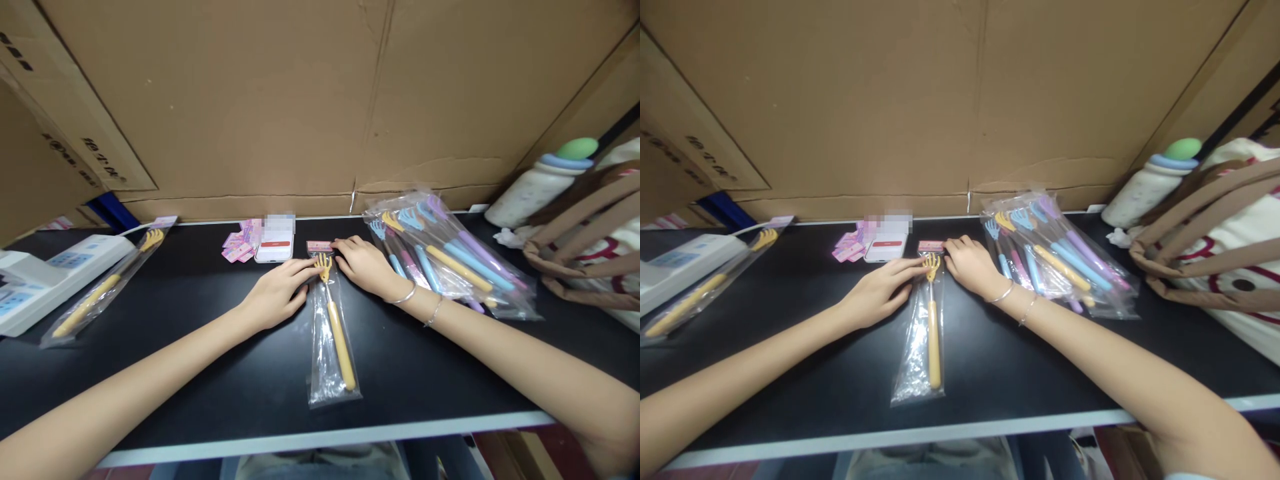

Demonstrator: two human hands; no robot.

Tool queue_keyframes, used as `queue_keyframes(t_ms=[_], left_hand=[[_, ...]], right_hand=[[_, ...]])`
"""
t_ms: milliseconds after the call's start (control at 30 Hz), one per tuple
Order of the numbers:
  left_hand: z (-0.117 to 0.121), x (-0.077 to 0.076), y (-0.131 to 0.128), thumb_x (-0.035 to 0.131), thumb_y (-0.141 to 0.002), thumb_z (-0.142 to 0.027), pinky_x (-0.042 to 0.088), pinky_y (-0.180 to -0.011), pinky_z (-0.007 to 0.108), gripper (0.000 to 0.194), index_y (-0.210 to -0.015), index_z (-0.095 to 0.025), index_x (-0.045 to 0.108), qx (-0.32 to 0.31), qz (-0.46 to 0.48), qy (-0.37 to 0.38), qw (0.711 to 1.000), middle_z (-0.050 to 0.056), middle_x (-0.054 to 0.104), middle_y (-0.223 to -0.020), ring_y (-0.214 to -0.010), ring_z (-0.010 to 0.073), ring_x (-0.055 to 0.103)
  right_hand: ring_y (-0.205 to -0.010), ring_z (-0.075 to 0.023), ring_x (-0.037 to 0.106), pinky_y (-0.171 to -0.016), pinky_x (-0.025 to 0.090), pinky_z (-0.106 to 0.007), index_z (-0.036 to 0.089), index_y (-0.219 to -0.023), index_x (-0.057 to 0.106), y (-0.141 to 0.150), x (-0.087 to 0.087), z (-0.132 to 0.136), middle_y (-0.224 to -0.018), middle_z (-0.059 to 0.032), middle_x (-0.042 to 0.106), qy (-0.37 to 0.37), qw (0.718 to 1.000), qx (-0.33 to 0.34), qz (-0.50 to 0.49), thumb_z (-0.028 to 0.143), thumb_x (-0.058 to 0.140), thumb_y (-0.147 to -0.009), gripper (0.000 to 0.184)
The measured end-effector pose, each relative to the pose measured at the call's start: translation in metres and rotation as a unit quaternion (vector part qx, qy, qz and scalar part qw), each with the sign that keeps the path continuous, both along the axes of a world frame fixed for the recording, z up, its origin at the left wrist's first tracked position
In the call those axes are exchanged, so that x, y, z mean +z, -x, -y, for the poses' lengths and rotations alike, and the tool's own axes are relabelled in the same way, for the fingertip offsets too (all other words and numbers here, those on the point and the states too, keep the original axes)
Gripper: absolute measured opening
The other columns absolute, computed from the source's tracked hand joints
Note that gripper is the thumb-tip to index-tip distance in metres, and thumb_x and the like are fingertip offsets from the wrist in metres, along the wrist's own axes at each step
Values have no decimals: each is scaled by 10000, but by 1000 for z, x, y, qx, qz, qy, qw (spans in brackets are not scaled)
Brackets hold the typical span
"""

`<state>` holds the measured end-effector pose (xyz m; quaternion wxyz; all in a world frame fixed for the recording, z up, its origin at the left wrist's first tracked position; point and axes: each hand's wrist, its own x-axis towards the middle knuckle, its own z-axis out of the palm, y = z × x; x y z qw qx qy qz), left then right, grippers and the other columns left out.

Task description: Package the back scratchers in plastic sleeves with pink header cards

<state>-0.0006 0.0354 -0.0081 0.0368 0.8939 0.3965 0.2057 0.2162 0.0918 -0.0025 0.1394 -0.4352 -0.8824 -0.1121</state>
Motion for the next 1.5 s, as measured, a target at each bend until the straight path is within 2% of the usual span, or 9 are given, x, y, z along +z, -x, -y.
queue_keyframes(t_ms=[433, 833, 1500], left_hand=[[1, 3, 0, 387, -869, -157, 422, -1016, 378, 431, -1283, -237, 472, -3, -3, 2, 1000, 34, 471, -1365, -1186, 187, 489], [0, 1, 1, 390, -869, -157, 419, -1017, 367, 442, -1298, -238, 463, -9, -4, -3, 1000, 39, 466, -1367, -1199, 186, 481], [0, 1, 1, 394, -868, -150, 425, -1010, 375, 451, -1303, -251, 457, -10, 0, -3, 1000, 33, 471, -1363, -1189, 185, 487]], right_hand=[[-972, -255, 540, -881, 351, -389, 113, -1095, 575, -1, -1, 1, -1040, -136, 653, -43, 999, -7, 26, 223, 384, -907, 290], [-1027, -241, 511, -805, 431, -327, 113, -1107, 556, 0, 2, 3, -1057, -136, 631, -5, 1000, -10, 23, 214, 389, -907, 279], [-1038, -245, 506, -817, 441, -334, 122, -1089, 556, 0, 1, 2, -1061, -135, 627, -2, 1000, -7, 19, 206, 395, -901, 261]])
